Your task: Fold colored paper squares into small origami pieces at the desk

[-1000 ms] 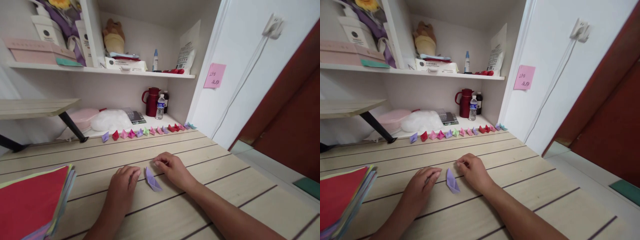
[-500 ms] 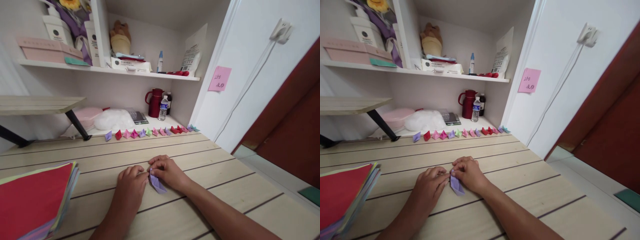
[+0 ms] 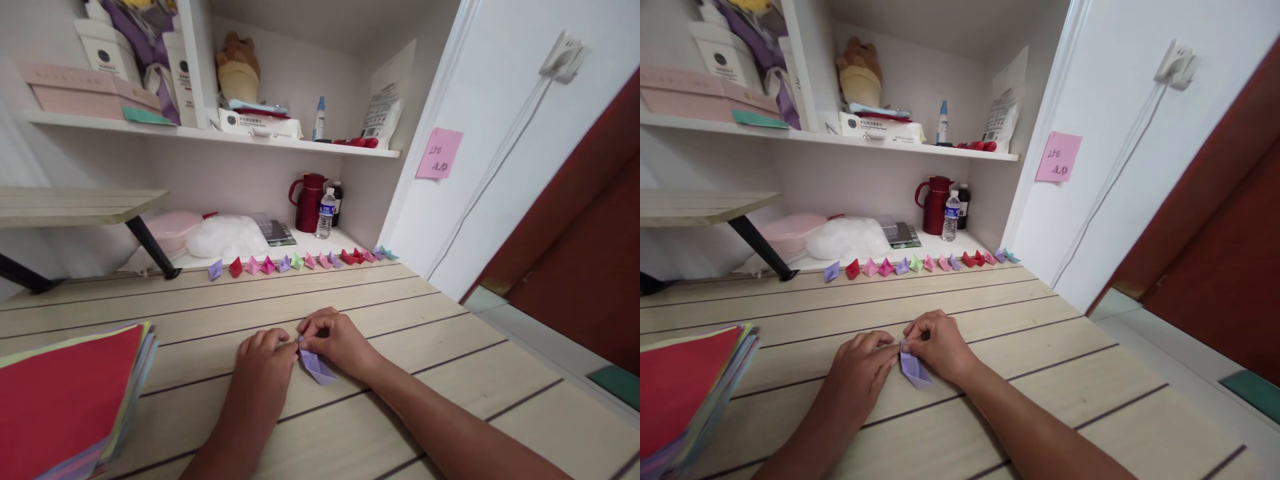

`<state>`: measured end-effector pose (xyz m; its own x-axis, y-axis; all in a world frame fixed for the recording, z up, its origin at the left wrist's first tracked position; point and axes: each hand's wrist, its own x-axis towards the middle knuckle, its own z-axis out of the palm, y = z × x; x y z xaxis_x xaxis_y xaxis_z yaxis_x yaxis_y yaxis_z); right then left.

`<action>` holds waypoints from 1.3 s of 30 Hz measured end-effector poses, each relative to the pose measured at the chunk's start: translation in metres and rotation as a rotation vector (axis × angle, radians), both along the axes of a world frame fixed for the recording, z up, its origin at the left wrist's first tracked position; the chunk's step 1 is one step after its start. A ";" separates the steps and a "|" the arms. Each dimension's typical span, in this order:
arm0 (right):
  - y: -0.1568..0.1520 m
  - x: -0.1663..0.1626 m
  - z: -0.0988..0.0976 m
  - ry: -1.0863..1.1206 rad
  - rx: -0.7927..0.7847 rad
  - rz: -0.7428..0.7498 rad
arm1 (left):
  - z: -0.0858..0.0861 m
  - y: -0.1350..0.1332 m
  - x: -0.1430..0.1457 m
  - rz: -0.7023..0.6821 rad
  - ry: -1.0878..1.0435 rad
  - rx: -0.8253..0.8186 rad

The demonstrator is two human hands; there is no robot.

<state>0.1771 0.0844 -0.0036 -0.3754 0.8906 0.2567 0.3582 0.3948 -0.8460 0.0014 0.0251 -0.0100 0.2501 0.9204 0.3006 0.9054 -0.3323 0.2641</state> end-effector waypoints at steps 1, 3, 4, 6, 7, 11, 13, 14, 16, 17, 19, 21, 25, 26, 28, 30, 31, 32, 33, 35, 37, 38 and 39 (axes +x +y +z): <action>0.000 0.000 0.000 0.003 -0.004 0.000 | 0.000 0.000 0.000 0.000 0.002 0.003; 0.000 0.001 0.002 0.011 -0.015 0.009 | 0.000 0.000 0.000 0.005 0.003 0.009; 0.000 0.002 0.002 0.017 -0.024 0.020 | -0.001 0.000 0.000 0.007 0.003 0.010; 0.002 0.005 0.003 0.032 -0.052 0.055 | -0.001 0.000 -0.001 0.007 0.001 0.013; 0.003 0.006 0.004 0.040 -0.070 0.076 | -0.001 0.000 -0.001 0.005 -0.001 0.014; 0.007 0.010 0.003 0.074 -0.126 0.122 | -0.002 0.001 -0.003 -0.008 -0.010 0.026; 0.008 0.009 0.003 0.087 -0.134 0.116 | -0.002 0.001 -0.004 -0.015 -0.014 0.030; 0.008 0.009 0.003 0.091 -0.134 0.110 | -0.002 0.002 -0.004 -0.019 -0.015 0.033; 0.007 0.006 0.003 0.095 -0.131 0.095 | -0.003 0.002 -0.005 -0.023 -0.018 0.037; 0.007 0.005 0.003 0.096 -0.129 0.088 | -0.003 0.002 -0.005 -0.025 -0.018 0.040; 0.006 0.003 0.003 0.099 -0.125 0.081 | -0.003 0.003 -0.005 -0.026 -0.017 0.044; 0.006 0.002 0.003 0.103 -0.120 0.079 | -0.003 0.003 -0.004 -0.025 -0.016 0.048; 0.006 0.002 0.001 0.105 -0.107 0.068 | -0.003 0.002 -0.004 -0.027 -0.017 0.055; 0.006 0.002 0.000 0.105 -0.105 0.069 | -0.002 0.001 -0.004 -0.028 -0.019 0.056; 0.007 0.003 0.000 0.106 -0.107 0.080 | -0.003 0.001 -0.005 -0.034 -0.022 0.058; 0.008 0.004 -0.001 0.107 -0.112 0.098 | -0.003 0.002 -0.006 -0.041 -0.025 0.061; 0.008 0.005 0.000 0.108 -0.114 0.105 | -0.004 0.002 -0.007 -0.043 -0.026 0.063; 0.008 0.005 0.000 0.108 -0.115 0.110 | -0.004 0.002 -0.007 -0.045 -0.028 0.064; 0.008 0.005 0.000 0.108 -0.116 0.112 | -0.004 0.003 -0.007 -0.045 -0.029 0.064; 0.008 0.005 0.001 0.106 -0.117 0.112 | -0.004 0.003 -0.007 -0.047 -0.029 0.060; 0.007 0.004 0.001 0.101 -0.116 0.105 | -0.003 0.004 -0.006 -0.048 -0.031 0.057; 0.007 0.003 0.001 0.098 -0.115 0.101 | -0.002 0.004 -0.005 -0.047 -0.033 0.055; 0.007 0.001 0.001 0.094 -0.112 0.096 | -0.002 0.004 -0.004 -0.044 -0.036 0.054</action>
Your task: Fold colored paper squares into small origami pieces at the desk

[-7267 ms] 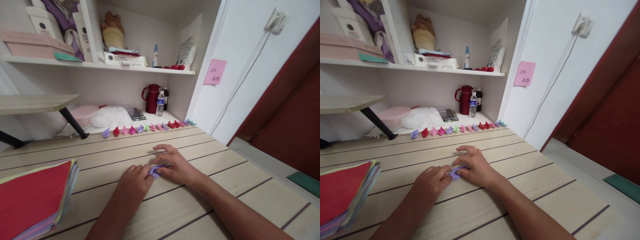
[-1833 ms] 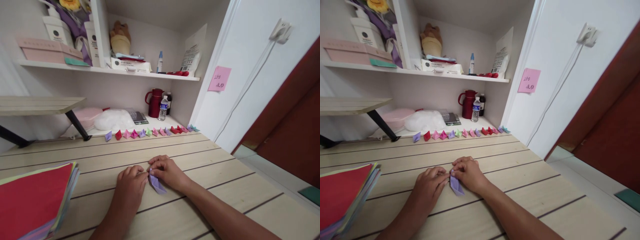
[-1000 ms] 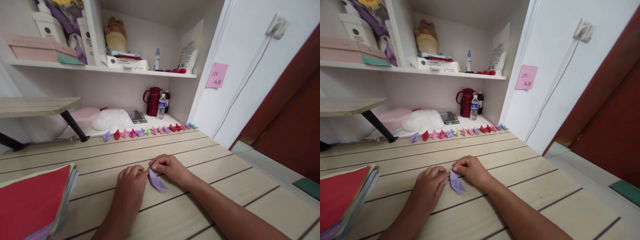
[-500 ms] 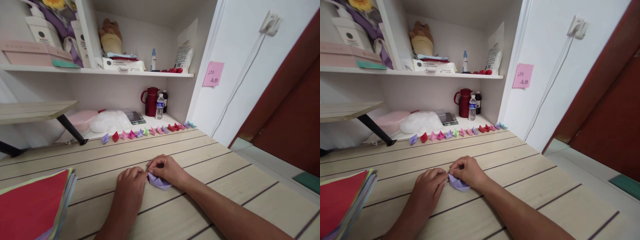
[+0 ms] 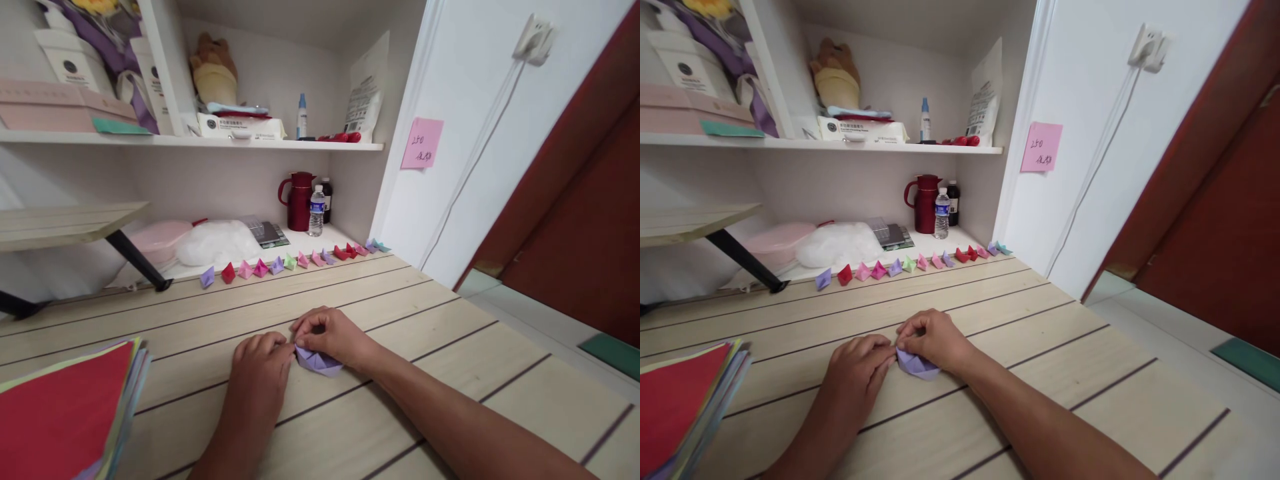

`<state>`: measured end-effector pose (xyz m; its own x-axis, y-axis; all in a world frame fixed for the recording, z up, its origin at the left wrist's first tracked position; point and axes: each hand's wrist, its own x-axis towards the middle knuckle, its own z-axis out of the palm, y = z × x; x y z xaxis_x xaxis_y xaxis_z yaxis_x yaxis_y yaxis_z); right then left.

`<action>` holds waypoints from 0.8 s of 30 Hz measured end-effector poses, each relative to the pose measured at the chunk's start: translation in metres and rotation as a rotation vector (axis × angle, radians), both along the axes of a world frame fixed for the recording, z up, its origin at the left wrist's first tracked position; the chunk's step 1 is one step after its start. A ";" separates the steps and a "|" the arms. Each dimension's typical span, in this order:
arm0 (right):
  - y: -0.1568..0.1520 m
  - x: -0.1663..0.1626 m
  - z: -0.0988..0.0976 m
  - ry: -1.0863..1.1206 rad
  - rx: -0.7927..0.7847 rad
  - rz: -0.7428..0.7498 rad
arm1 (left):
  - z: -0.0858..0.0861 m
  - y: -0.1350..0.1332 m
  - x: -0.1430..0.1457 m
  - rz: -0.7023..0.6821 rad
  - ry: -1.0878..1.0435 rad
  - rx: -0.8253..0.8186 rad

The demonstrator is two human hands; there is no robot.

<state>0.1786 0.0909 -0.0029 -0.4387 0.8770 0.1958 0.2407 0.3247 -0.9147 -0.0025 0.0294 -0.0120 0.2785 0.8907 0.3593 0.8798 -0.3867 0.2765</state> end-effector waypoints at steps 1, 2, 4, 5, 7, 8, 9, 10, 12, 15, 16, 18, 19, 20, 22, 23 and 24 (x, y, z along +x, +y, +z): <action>0.000 -0.001 0.000 -0.005 0.002 -0.006 | 0.000 0.000 0.001 0.002 -0.005 -0.002; 0.000 -0.001 0.000 -0.009 0.003 -0.012 | 0.000 0.001 0.001 0.003 -0.010 -0.005; 0.000 0.001 0.002 -0.016 -0.001 -0.024 | -0.001 0.001 0.000 0.004 -0.027 -0.010; 0.000 0.004 0.005 -0.018 -0.005 -0.029 | -0.003 0.001 -0.002 0.004 -0.038 -0.014; -0.002 0.014 0.012 -0.024 0.002 -0.040 | -0.006 0.002 -0.006 0.010 -0.069 -0.020; -0.004 0.021 0.017 -0.029 0.017 -0.051 | -0.007 0.003 -0.008 0.017 -0.086 -0.023; -0.008 0.028 0.022 -0.037 0.042 -0.064 | -0.009 0.004 -0.010 0.025 -0.101 -0.027; -0.012 0.034 0.026 -0.045 0.068 -0.083 | -0.010 0.004 -0.012 0.031 -0.115 -0.031; -0.025 0.043 0.032 -0.089 0.146 -0.147 | -0.010 0.004 -0.012 0.034 -0.133 -0.035; -0.049 0.044 0.031 -0.302 0.417 -0.286 | -0.007 0.001 -0.006 0.006 -0.142 -0.050; -0.057 0.041 0.029 -0.378 0.515 -0.299 | -0.005 0.000 -0.004 -0.007 -0.149 -0.058; -0.071 0.037 0.024 -0.465 0.646 -0.294 | -0.002 -0.003 0.000 -0.033 -0.174 -0.078; -0.076 0.034 0.022 -0.484 0.676 -0.292 | -0.001 -0.004 0.001 -0.042 -0.189 -0.087; -0.079 0.033 0.020 -0.489 0.687 -0.296 | 0.000 -0.004 0.002 -0.044 -0.205 -0.094; -0.080 0.032 0.019 -0.464 0.654 -0.324 | 0.001 -0.005 0.002 -0.042 -0.229 -0.106; -0.078 0.032 0.019 -0.434 0.612 -0.343 | 0.001 -0.004 0.002 -0.038 -0.239 -0.109; -0.075 0.033 0.018 -0.397 0.553 -0.358 | 0.002 -0.004 0.002 -0.037 -0.250 -0.113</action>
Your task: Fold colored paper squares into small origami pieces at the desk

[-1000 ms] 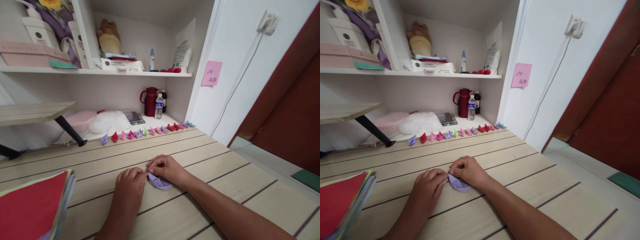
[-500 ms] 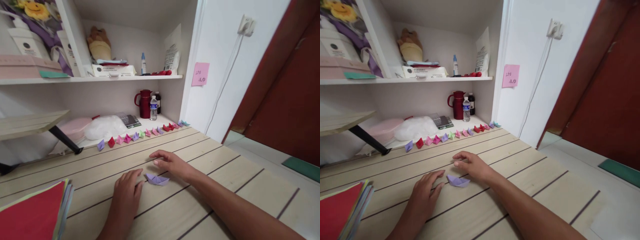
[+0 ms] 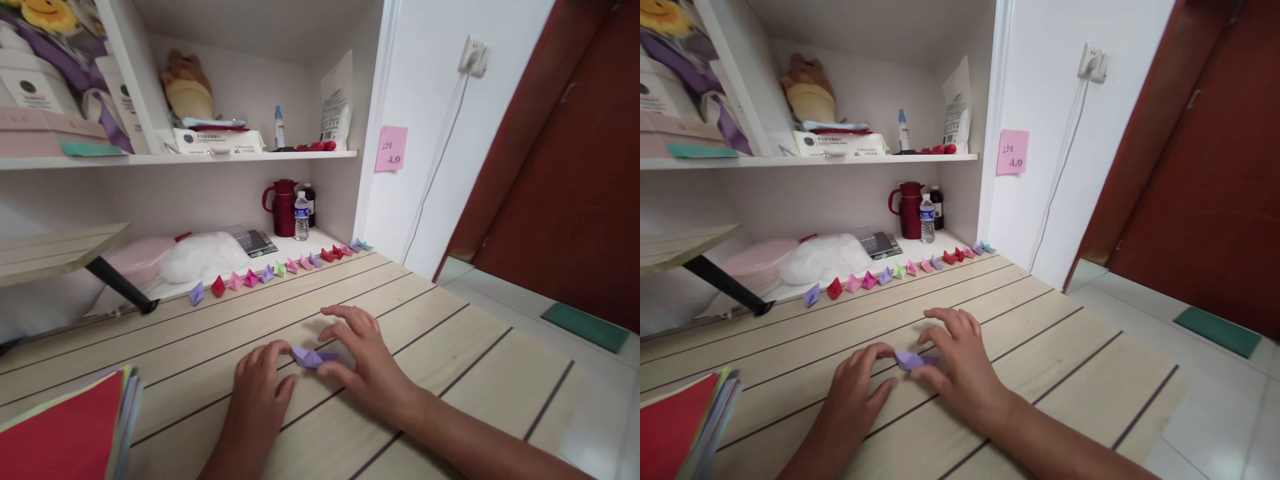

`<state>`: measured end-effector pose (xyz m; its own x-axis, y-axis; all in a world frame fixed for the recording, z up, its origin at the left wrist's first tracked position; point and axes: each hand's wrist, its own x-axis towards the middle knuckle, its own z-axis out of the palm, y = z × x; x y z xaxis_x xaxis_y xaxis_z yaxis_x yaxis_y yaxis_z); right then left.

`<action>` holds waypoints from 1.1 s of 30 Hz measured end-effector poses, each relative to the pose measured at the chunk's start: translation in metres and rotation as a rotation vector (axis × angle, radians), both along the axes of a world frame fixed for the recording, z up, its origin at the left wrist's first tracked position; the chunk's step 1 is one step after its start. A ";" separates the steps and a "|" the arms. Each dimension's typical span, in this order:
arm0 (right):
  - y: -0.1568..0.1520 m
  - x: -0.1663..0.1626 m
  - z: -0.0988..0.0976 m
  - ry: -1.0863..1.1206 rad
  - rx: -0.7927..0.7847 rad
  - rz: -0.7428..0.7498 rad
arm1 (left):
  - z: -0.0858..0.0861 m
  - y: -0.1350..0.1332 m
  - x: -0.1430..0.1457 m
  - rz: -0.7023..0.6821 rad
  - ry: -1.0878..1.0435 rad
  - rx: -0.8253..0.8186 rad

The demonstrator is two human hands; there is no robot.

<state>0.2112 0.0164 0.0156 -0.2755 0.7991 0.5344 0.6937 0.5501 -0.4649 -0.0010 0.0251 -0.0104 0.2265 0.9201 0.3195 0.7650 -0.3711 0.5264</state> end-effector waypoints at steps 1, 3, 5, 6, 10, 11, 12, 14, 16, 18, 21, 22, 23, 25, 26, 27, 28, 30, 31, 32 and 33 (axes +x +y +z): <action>0.004 0.000 0.000 0.055 -0.060 -0.010 | 0.000 0.000 0.000 0.001 -0.012 -0.004; 0.014 0.001 0.000 0.157 -0.193 -0.013 | -0.001 0.000 0.000 -0.006 -0.035 -0.011; 0.022 0.001 -0.001 0.224 -0.291 -0.009 | -0.002 0.001 0.001 -0.010 -0.058 -0.016; 0.025 0.001 -0.002 0.245 -0.316 -0.008 | -0.002 0.001 0.001 -0.010 -0.068 -0.018; 0.032 0.001 -0.005 0.262 -0.322 -0.005 | -0.003 0.001 0.001 -0.008 -0.104 -0.026; 0.032 0.001 -0.006 0.255 -0.321 0.001 | -0.003 0.001 0.001 -0.006 -0.112 -0.027; 0.033 0.000 -0.007 0.247 -0.322 0.005 | -0.003 0.001 0.001 -0.004 -0.121 -0.027; 0.034 -0.002 -0.008 0.227 -0.322 0.008 | -0.003 0.001 0.002 0.002 -0.139 -0.029; 0.035 -0.004 -0.009 0.202 -0.317 0.010 | -0.002 0.001 0.003 0.003 -0.157 -0.036; 0.035 -0.006 -0.009 0.177 -0.313 0.010 | -0.002 0.001 0.003 0.003 -0.183 -0.046; 0.036 -0.008 -0.008 0.161 -0.317 0.012 | -0.003 0.003 0.001 0.007 -0.243 -0.060; 0.035 -0.008 -0.008 0.159 -0.322 0.015 | -0.003 0.004 0.000 0.006 -0.266 -0.070; 0.035 -0.009 -0.007 0.155 -0.329 0.022 | -0.003 0.005 -0.001 0.006 -0.289 -0.081; 0.034 -0.009 -0.007 0.143 -0.339 0.053 | -0.002 0.007 -0.002 0.008 -0.336 -0.109; 0.034 -0.009 -0.007 0.136 -0.335 0.076 | -0.001 0.007 -0.003 0.008 -0.360 -0.124; 0.034 -0.009 -0.007 0.131 -0.320 0.105 | 0.000 0.007 -0.003 0.005 -0.383 -0.137; 0.033 -0.009 -0.008 0.127 -0.296 0.137 | 0.001 0.007 -0.003 -0.001 -0.403 -0.150; 0.033 -0.007 -0.009 0.120 -0.230 0.197 | 0.003 0.006 -0.004 -0.025 -0.430 -0.175; 0.033 -0.006 -0.009 0.120 -0.200 0.219 | 0.003 0.005 -0.004 -0.039 -0.439 -0.186; 0.033 -0.004 -0.009 0.125 -0.179 0.234 | 0.004 0.004 -0.005 -0.053 -0.446 -0.196; 0.034 -0.002 -0.008 0.135 -0.170 0.246 | 0.004 0.003 -0.006 -0.066 -0.452 -0.204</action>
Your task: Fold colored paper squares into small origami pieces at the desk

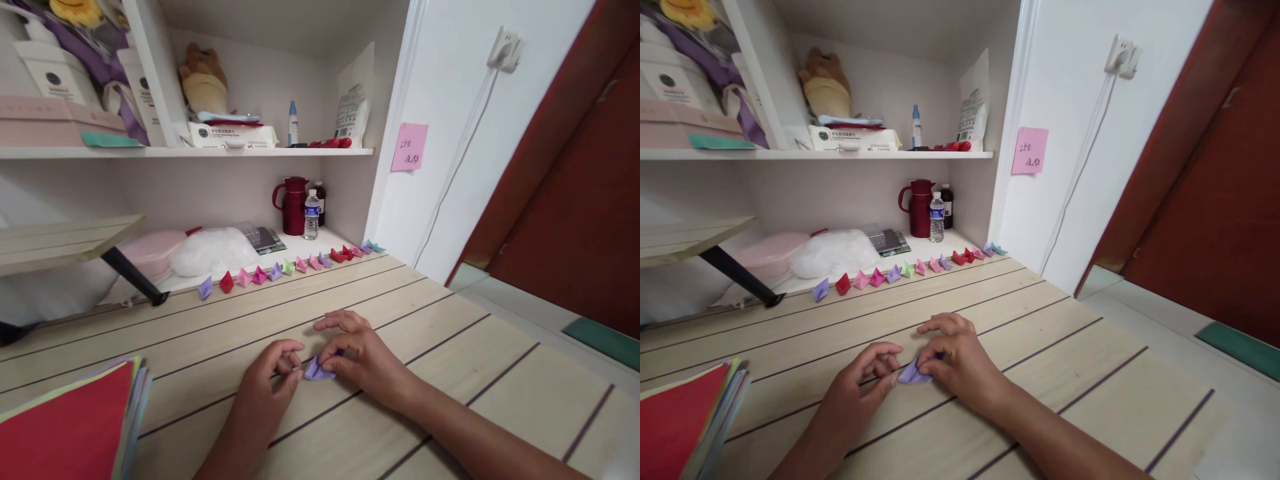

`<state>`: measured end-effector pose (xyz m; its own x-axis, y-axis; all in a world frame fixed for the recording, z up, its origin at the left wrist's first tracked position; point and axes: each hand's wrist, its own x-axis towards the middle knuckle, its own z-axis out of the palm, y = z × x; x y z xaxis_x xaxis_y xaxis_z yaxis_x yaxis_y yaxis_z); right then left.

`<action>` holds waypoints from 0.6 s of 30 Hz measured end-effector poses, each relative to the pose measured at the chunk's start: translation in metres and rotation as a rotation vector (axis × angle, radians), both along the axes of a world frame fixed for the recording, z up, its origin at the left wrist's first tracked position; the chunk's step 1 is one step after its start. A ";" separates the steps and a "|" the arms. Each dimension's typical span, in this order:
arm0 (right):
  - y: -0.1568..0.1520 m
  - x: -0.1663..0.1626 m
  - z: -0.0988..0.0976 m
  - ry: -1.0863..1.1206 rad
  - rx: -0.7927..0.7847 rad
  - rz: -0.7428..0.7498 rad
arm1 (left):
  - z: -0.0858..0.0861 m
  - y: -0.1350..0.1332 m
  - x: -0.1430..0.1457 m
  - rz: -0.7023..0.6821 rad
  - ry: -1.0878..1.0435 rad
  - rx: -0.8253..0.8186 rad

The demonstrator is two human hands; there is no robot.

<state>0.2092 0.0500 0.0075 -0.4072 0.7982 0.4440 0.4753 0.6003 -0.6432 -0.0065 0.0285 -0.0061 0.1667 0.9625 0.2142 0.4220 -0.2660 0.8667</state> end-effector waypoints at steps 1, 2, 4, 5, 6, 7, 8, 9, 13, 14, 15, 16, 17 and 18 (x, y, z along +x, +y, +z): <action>0.000 0.002 0.001 0.016 -0.007 0.012 | 0.000 -0.001 -0.001 -0.014 -0.008 -0.003; 0.001 0.005 0.003 0.036 -0.026 0.028 | 0.001 -0.002 -0.001 -0.027 -0.020 -0.004; 0.002 0.010 0.008 0.077 -0.085 0.077 | 0.004 -0.004 0.000 -0.064 -0.043 -0.015; 0.002 0.013 0.010 0.094 -0.115 0.104 | 0.006 -0.005 0.001 -0.090 -0.052 -0.030; 0.002 0.015 0.012 0.107 -0.141 0.127 | 0.008 -0.007 0.003 -0.119 -0.058 -0.056; 0.002 0.016 0.014 0.117 -0.160 0.145 | 0.011 -0.009 0.006 -0.147 -0.057 -0.092; 0.001 0.018 0.016 0.125 -0.173 0.157 | 0.013 -0.012 0.009 -0.172 -0.053 -0.132; 0.001 0.018 0.018 0.130 -0.180 0.163 | 0.015 -0.014 0.012 -0.193 -0.046 -0.173; -0.002 0.019 0.020 0.143 -0.189 0.182 | 0.021 -0.019 0.018 -0.208 -0.081 -0.281; -0.002 0.020 0.020 0.146 -0.192 0.189 | 0.021 -0.019 0.018 -0.210 -0.108 -0.293; -0.002 0.020 0.020 0.147 -0.196 0.198 | 0.022 -0.018 0.018 -0.216 -0.135 -0.304; -0.002 0.020 0.020 0.147 -0.200 0.205 | 0.021 -0.018 0.017 -0.222 -0.158 -0.310; -0.002 0.021 0.019 0.145 -0.204 0.212 | 0.021 -0.017 0.016 -0.227 -0.171 -0.312; -0.002 0.021 0.019 0.141 -0.207 0.218 | 0.021 -0.017 0.016 -0.231 -0.174 -0.312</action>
<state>0.2304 0.0477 0.0268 -0.5244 0.7781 0.3457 0.2474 0.5277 -0.8126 0.0091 0.0119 0.0152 0.3725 0.9273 -0.0374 0.2228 -0.0503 0.9736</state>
